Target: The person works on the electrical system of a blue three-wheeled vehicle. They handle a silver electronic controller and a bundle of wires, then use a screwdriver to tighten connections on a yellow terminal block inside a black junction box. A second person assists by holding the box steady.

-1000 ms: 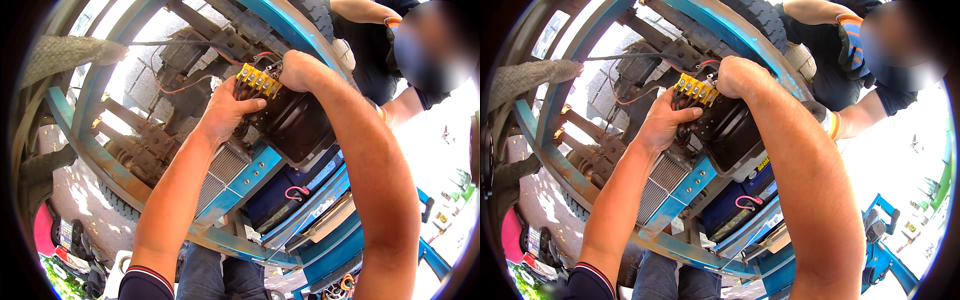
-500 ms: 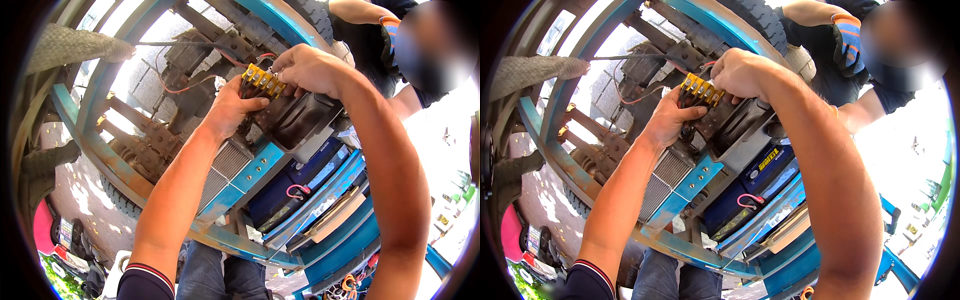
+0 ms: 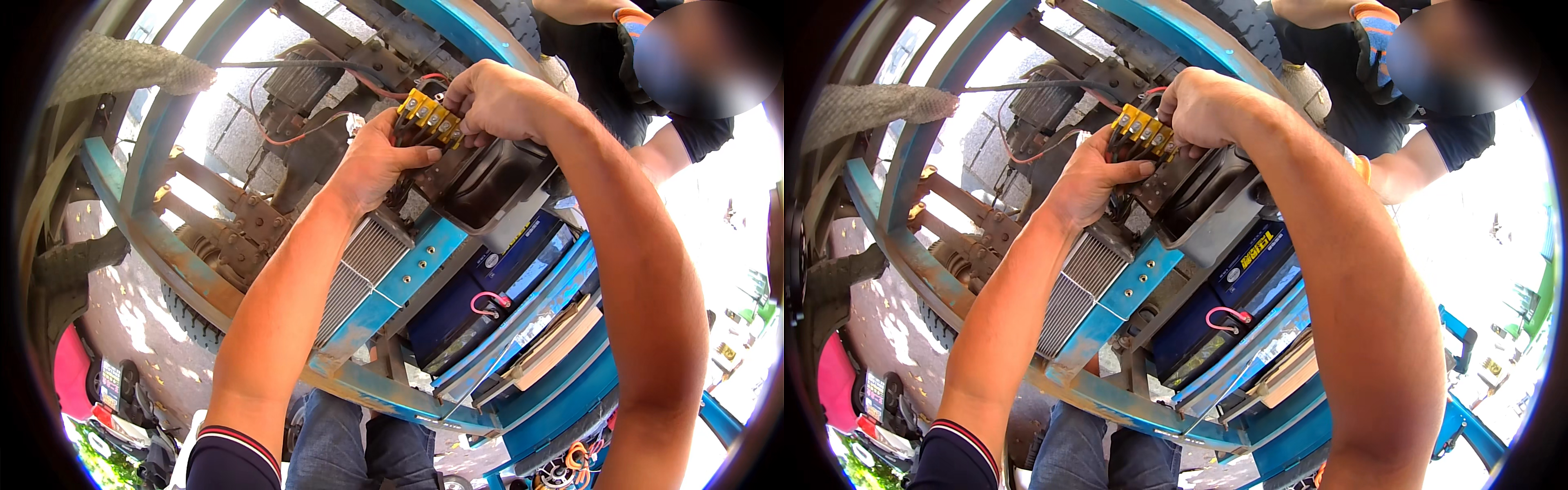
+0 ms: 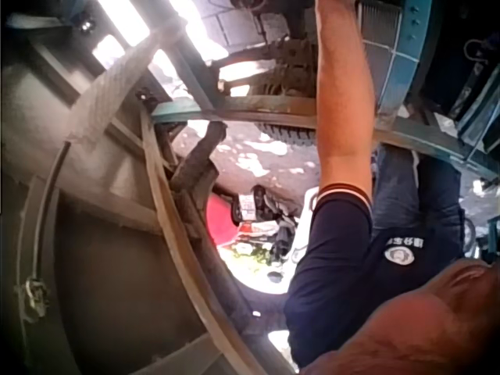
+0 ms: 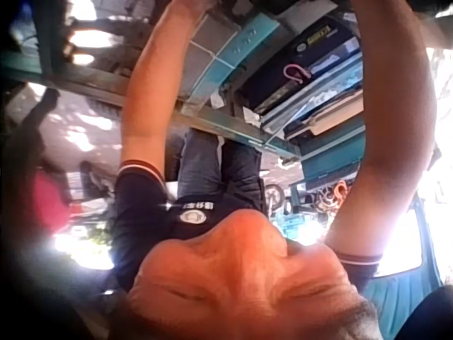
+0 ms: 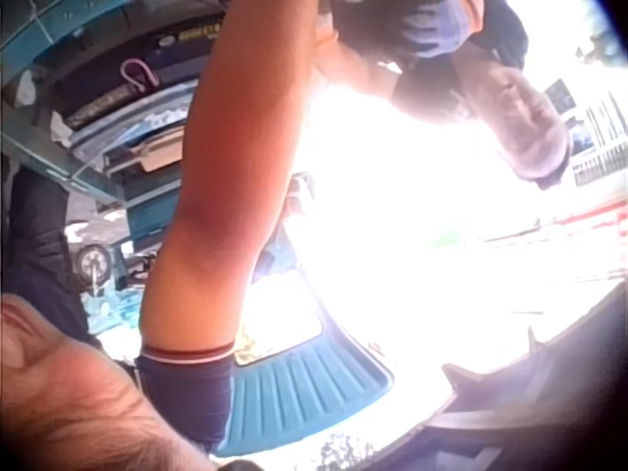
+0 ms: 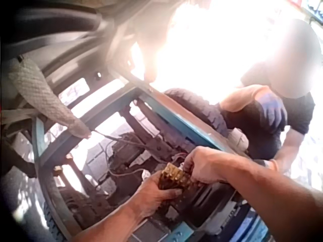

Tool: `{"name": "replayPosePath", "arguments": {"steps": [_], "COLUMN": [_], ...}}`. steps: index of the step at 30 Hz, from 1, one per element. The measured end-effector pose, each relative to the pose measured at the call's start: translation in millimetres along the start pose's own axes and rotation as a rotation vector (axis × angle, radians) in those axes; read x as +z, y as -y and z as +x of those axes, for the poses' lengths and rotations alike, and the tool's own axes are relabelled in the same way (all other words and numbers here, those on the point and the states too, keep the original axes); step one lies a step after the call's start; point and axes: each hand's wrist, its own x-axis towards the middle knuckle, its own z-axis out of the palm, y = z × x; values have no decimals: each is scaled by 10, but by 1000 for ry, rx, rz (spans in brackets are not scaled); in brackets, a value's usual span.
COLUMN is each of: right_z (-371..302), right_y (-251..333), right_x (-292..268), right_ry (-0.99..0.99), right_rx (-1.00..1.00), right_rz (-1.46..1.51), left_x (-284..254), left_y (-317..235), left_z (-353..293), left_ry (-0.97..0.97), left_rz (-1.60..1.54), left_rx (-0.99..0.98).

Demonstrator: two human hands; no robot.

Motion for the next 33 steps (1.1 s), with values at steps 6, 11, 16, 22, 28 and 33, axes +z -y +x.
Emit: {"name": "replayPosePath", "arguments": {"steps": [6,11,16,22,28,33], "right_z": [-41,-41,-36,-86,-27,-34], "right_y": [-5,-32,-82,-57,-138,-116], "right_x": [1,-5,-6,-24,-9,0], "right_ry": [-30,-8,0,-7,-26,-47], "right_rx": [9,2,-13,-14,-98,-199], "right_rz": [2,28,41,45,85,106], "left_x": [-16,-40,-90,-109,-152,-181], "left_y": [2,-33,-15,-50,-118,-73], "left_z": [12,-30,-57,-89,-197,-265], "left_ry": [35,-9,-16,-54,-64,-107], "left_rz": [-35,-53,-118,-28,99,105], "left_rx": [-23,-53,-49,-26,-7,97]}}
